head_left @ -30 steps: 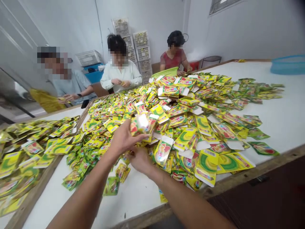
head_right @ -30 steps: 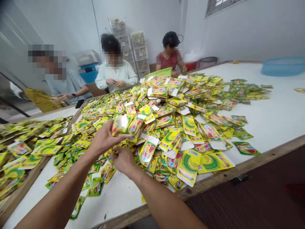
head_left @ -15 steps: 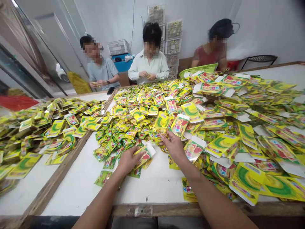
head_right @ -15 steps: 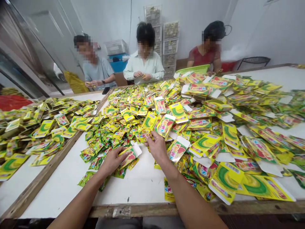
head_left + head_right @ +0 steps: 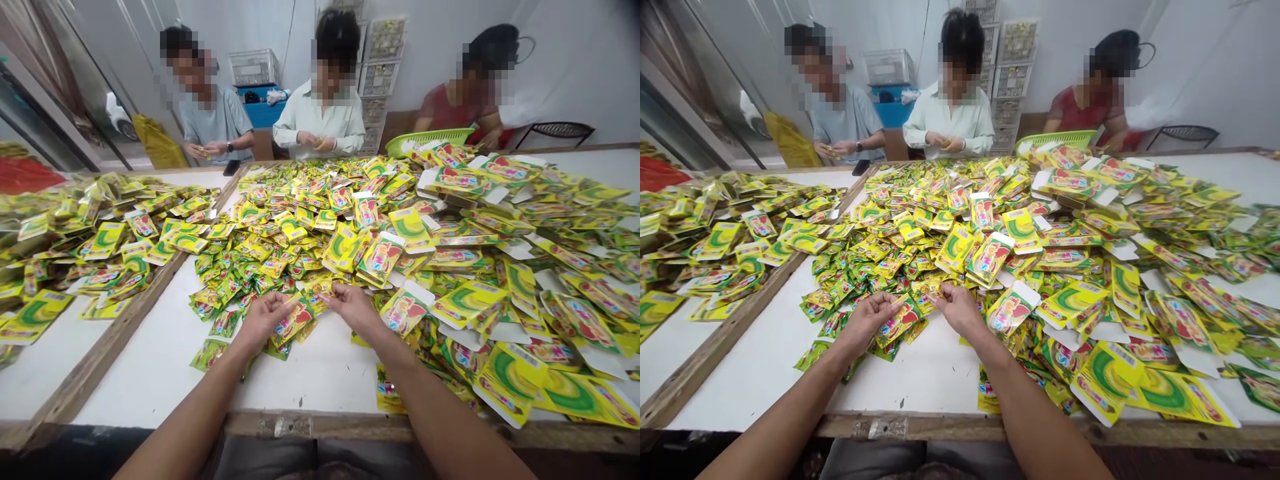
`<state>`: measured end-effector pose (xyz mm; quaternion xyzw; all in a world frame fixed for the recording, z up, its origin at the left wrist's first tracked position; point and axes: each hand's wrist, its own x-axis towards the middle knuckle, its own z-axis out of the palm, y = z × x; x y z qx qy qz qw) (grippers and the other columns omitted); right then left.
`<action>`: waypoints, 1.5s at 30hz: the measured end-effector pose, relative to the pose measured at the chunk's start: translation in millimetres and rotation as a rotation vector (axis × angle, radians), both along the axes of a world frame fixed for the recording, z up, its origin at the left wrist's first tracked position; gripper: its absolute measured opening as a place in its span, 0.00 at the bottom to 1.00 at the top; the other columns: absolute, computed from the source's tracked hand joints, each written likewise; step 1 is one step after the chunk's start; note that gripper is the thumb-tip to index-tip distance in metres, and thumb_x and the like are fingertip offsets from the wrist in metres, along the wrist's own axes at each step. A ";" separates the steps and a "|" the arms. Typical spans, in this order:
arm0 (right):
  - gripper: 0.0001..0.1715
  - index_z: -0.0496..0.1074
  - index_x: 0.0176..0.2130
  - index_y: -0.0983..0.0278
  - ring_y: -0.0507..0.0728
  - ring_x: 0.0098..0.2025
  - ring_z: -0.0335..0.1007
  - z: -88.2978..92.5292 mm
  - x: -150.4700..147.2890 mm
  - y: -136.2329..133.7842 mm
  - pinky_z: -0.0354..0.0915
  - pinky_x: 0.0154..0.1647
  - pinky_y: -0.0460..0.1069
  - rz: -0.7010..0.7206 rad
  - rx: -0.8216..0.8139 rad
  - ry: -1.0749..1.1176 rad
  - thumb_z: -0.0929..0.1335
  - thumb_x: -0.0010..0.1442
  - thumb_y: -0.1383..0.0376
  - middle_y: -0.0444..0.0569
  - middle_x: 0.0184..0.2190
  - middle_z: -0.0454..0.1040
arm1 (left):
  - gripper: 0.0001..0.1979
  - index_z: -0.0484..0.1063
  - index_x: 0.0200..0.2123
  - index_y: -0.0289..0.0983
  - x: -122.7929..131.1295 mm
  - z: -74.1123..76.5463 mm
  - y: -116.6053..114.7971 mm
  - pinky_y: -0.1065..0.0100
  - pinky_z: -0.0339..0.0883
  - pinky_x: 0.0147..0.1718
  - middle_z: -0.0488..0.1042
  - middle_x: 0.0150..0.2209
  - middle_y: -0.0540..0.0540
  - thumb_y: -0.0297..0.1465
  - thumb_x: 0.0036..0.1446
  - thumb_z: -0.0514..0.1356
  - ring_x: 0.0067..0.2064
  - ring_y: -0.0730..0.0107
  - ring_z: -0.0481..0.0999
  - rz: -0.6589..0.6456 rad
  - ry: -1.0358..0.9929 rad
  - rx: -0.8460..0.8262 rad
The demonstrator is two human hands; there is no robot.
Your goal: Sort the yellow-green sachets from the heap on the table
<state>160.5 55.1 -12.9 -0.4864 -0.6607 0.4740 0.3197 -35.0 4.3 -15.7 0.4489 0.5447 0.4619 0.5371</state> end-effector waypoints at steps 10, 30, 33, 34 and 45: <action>0.22 0.50 0.16 0.62 0.49 0.21 0.44 18.5 7.1 -4.3 0.42 0.22 0.46 0.060 0.127 -0.379 0.66 0.49 0.59 0.39 0.15 0.48 | 0.17 0.68 0.27 0.34 3.8 7.6 -2.5 0.75 0.58 0.24 0.71 0.23 0.51 0.42 0.44 0.66 0.24 0.78 0.66 0.032 0.102 0.048; 0.13 0.76 0.26 0.62 0.56 0.32 0.65 4.1 -9.7 -8.3 0.60 0.35 0.49 -0.210 0.111 0.056 0.70 0.47 0.55 0.46 0.25 0.73 | 0.20 0.70 0.33 0.34 16.3 13.9 -2.9 0.71 0.68 0.28 0.77 0.27 0.48 0.37 0.39 0.70 0.26 0.71 0.75 -0.009 -0.286 -0.107; 0.07 0.78 0.28 0.60 0.58 0.38 0.66 5.0 -10.2 -11.5 0.60 0.41 0.51 -0.102 0.188 -0.016 0.70 0.49 0.60 0.47 0.28 0.75 | 0.19 0.71 0.33 0.34 13.5 13.8 -3.0 0.70 0.68 0.29 0.77 0.27 0.48 0.37 0.39 0.70 0.27 0.70 0.75 -0.006 -0.260 -0.102; 0.07 0.79 0.29 0.60 0.58 0.39 0.66 6.4 -10.1 -12.5 0.60 0.42 0.52 -0.100 0.212 -0.028 0.70 0.50 0.61 0.48 0.30 0.75 | 0.18 0.71 0.32 0.34 13.1 14.2 -2.9 0.70 0.68 0.29 0.77 0.27 0.48 0.37 0.39 0.70 0.27 0.70 0.75 0.003 -0.260 -0.095; 0.11 0.79 0.33 0.59 0.59 0.48 0.65 15.1 -9.9 -18.9 0.57 0.50 0.54 -0.007 0.210 -0.139 0.66 0.57 0.60 0.52 0.40 0.72 | 0.18 0.73 0.33 0.33 14.9 14.0 -2.9 0.71 0.68 0.29 0.77 0.26 0.47 0.36 0.39 0.70 0.27 0.70 0.76 0.035 -0.291 -0.095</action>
